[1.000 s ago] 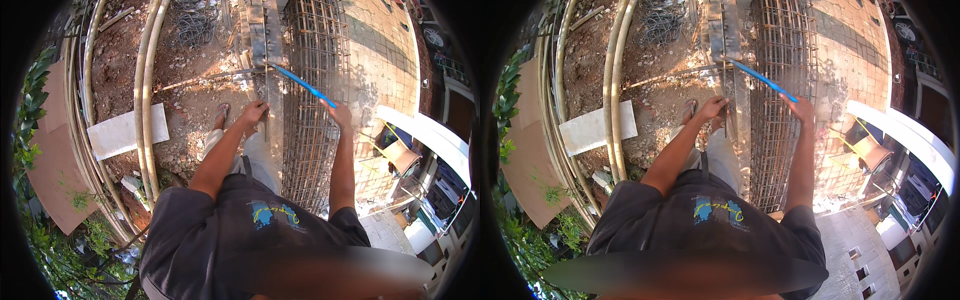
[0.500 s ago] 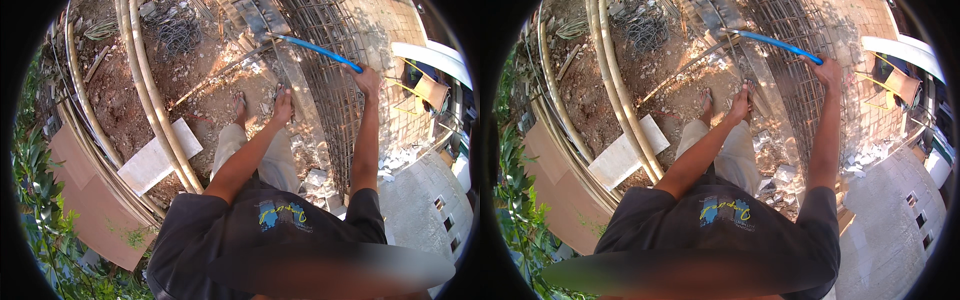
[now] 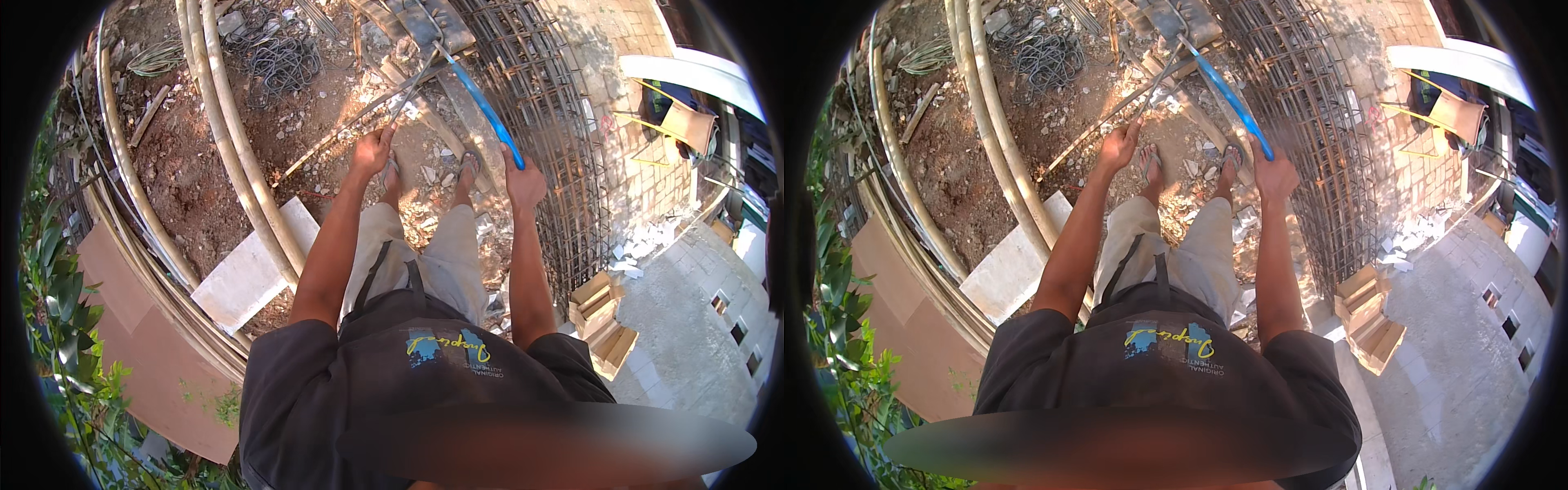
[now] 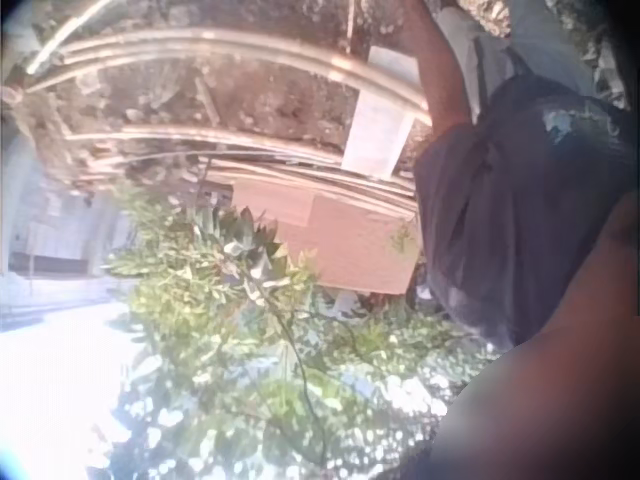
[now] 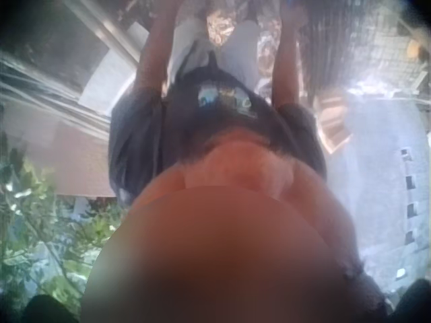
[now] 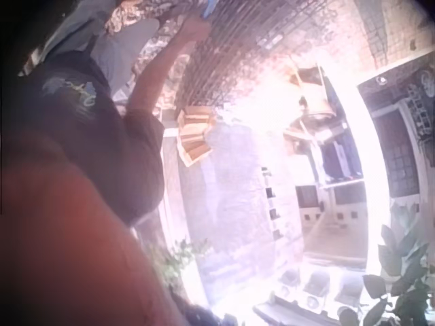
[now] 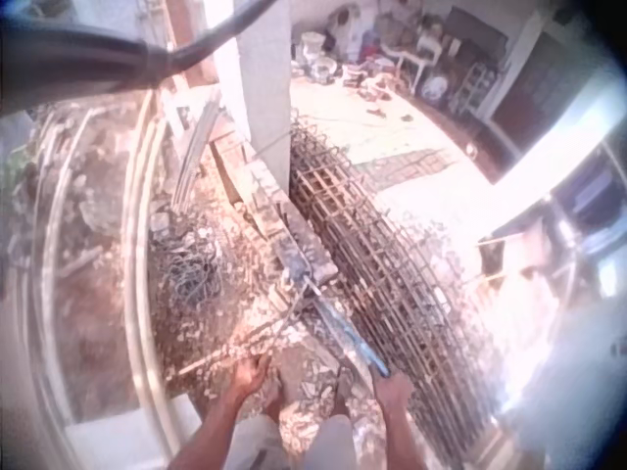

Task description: The person bends multiple steel bars using a manual bending jig and a blue crowbar. They repeatedly pick up bars, position them in the jig, and apply leverage to bend them before placing them aside.

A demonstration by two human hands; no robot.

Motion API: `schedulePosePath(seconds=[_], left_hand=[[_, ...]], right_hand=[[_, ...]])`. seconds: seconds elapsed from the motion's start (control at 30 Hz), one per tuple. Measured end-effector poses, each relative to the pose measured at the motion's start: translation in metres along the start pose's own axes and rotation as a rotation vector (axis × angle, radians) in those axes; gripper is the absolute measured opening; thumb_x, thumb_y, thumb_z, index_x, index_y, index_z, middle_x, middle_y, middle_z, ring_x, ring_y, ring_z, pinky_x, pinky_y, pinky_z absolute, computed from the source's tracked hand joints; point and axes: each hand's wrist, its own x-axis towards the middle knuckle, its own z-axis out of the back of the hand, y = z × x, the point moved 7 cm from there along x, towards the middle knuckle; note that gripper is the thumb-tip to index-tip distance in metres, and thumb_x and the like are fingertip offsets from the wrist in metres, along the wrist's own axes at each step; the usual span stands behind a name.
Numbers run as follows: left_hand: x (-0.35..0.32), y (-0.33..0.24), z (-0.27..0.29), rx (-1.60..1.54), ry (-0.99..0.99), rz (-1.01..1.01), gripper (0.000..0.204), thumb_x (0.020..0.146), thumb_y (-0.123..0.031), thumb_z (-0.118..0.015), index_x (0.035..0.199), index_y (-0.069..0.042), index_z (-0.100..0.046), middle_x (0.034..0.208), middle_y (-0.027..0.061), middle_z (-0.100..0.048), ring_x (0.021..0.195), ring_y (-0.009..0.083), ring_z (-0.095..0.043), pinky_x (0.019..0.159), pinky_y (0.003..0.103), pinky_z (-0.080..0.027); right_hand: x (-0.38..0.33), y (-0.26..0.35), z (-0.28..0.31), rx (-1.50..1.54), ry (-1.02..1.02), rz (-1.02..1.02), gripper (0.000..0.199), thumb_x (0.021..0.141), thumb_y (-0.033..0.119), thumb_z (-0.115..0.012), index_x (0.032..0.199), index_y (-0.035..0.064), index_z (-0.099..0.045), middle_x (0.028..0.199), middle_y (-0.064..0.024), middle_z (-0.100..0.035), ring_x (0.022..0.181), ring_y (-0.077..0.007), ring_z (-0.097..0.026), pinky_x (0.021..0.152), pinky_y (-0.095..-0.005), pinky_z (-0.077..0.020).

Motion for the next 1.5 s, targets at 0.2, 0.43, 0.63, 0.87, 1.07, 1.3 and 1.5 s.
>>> schedulePosePath(seconds=[0.2, 0.43, 0.63, 0.87, 1.07, 1.3, 1.5], left_hand=[[-0.023, -0.011, 0.019, -0.102, -0.290, -0.034, 0.066, 0.093, -0.067, -0.067, 0.092, -0.001, -0.076, 0.077, 0.0131, -0.072, 0.070, 0.0271, -0.064, 0.071, 0.042, -0.052], [-0.062, -0.027, 0.008, -0.212, -0.724, 0.086, 0.050, 0.086, -0.048, -0.085, 0.089, 0.002, -0.079, 0.070, 0.0065, -0.071, 0.063, 0.0136, -0.061, 0.065, 0.033, -0.051], [-0.058, -0.028, 0.034, -0.237, -0.678, 0.109, 0.041, 0.084, -0.037, -0.089, 0.081, 0.001, -0.076, 0.069, 0.0054, -0.071, 0.065, 0.0114, -0.059, 0.063, 0.031, -0.049], [-0.014, -0.009, 0.077, -0.300, -0.521, 0.055, 0.028, 0.082, -0.021, -0.093, 0.080, 0.000, -0.075, 0.066, 0.0035, -0.069, 0.058, 0.0065, -0.056, 0.053, 0.025, -0.042], [0.037, -0.010, 0.140, -0.158, -0.473, -0.011, 0.028, 0.078, -0.021, -0.097, 0.083, -0.003, -0.076, 0.072, 0.0020, -0.072, 0.063, 0.0057, -0.060, 0.057, 0.023, -0.045], [0.061, -0.012, 0.144, -0.153, -0.416, -0.010, 0.028, 0.081, -0.022, -0.094, 0.088, -0.001, -0.076, 0.075, 0.0041, -0.074, 0.067, 0.0087, -0.064, 0.062, 0.026, -0.050], [0.029, -0.035, 0.120, 0.047, -0.480, -0.078, 0.047, 0.082, -0.049, -0.088, 0.094, -0.003, -0.080, 0.077, 0.0094, -0.075, 0.067, 0.0185, -0.067, 0.066, 0.036, -0.054]], right_hand=[[-0.017, 0.011, -0.013, 0.184, 0.129, 0.038, 0.073, 0.088, 0.078, -0.063, 0.082, 0.0058, -0.074, 0.069, -0.0203, -0.070, 0.072, -0.0424, -0.072, 0.070, -0.0507, -0.0548], [0.018, -0.001, -0.055, 0.559, 0.969, 0.189, 0.058, 0.087, 0.058, -0.082, 0.079, 0.0021, -0.068, 0.060, -0.0077, -0.064, 0.049, -0.0165, -0.063, 0.047, -0.0327, -0.0498], [-0.016, 0.033, -0.070, 1.060, 1.488, -0.111, 0.050, 0.103, 0.040, -0.069, 0.067, 0.0146, -0.046, 0.047, 0.0029, -0.043, 0.035, -0.0079, -0.044, 0.034, -0.0272, -0.0344], [-0.066, 0.042, -0.100, 1.058, 1.319, -0.201, 0.052, 0.106, 0.036, -0.066, 0.063, 0.0130, -0.048, 0.047, 0.0026, -0.046, 0.036, -0.0073, -0.044, 0.036, -0.0276, -0.0336], [-0.131, 0.119, -0.136, 1.296, 1.282, -0.325, 0.053, 0.107, 0.029, -0.065, 0.059, 0.0131, -0.047, 0.047, 0.0027, -0.045, 0.037, -0.0066, -0.042, 0.038, -0.0267, -0.0309], [-0.142, 0.143, -0.160, 1.356, 1.259, -0.361, 0.047, 0.105, 0.029, -0.068, 0.064, 0.0124, -0.049, 0.047, 0.0027, -0.046, 0.036, -0.0070, -0.041, 0.038, -0.0269, -0.0306], [-0.105, 0.094, -0.122, 1.171, 1.228, -0.246, 0.047, 0.103, 0.035, -0.070, 0.067, 0.0136, -0.049, 0.048, 0.0034, -0.044, 0.036, -0.0067, -0.040, 0.037, -0.0273, -0.0316]])
